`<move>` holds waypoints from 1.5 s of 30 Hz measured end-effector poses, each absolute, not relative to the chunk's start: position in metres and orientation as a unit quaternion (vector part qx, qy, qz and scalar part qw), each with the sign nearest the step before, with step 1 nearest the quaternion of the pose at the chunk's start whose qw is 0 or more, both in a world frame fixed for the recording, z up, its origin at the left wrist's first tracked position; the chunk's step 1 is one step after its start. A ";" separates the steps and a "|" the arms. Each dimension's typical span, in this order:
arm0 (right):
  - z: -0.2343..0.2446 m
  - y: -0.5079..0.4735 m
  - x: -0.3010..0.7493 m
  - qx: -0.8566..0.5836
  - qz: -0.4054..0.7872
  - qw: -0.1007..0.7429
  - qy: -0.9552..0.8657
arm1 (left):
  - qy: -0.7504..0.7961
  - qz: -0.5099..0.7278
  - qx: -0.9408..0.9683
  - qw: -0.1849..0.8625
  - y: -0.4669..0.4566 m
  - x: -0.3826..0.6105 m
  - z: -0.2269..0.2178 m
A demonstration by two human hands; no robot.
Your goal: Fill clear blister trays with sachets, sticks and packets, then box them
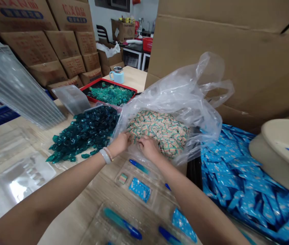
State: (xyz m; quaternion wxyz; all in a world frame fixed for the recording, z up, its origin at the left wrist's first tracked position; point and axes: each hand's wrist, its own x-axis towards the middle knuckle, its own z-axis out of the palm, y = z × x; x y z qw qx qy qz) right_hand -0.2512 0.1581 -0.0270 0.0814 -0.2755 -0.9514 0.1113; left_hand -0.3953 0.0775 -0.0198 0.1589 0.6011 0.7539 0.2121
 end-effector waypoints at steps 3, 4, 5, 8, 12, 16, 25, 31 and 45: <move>-0.024 0.154 -0.258 -0.299 0.079 0.079 -0.948 | 0.768 0.196 0.583 0.178 0.081 -0.396 -0.015; -0.023 0.153 -0.260 -0.304 0.074 0.072 -0.947 | 0.769 0.192 0.582 0.185 0.083 -0.396 -0.013; -0.022 0.153 -0.261 -0.305 0.075 0.063 -0.947 | 0.767 0.188 0.583 0.190 0.084 -0.395 -0.012; -0.022 0.152 -0.261 -0.302 0.102 0.061 -0.946 | 0.755 0.197 0.597 0.188 0.082 -0.393 -0.010; -0.029 0.154 -0.259 -0.275 0.180 0.117 -0.937 | 0.729 0.243 0.615 0.178 0.075 -0.392 -0.012; -0.042 0.155 -0.264 -0.303 0.327 0.174 -0.878 | 0.718 0.263 0.613 0.200 0.073 -0.391 -0.018; -0.048 0.168 -0.250 -0.450 0.335 0.315 -0.765 | 0.697 0.351 0.568 0.262 0.078 -0.384 -0.030; -0.046 0.165 -0.245 -0.416 0.502 0.338 -0.679 | 0.662 0.414 0.552 0.293 0.088 -0.375 -0.029; -0.038 0.163 -0.243 -0.465 0.611 0.391 -0.508 | 0.701 0.358 0.574 0.226 0.094 -0.367 -0.028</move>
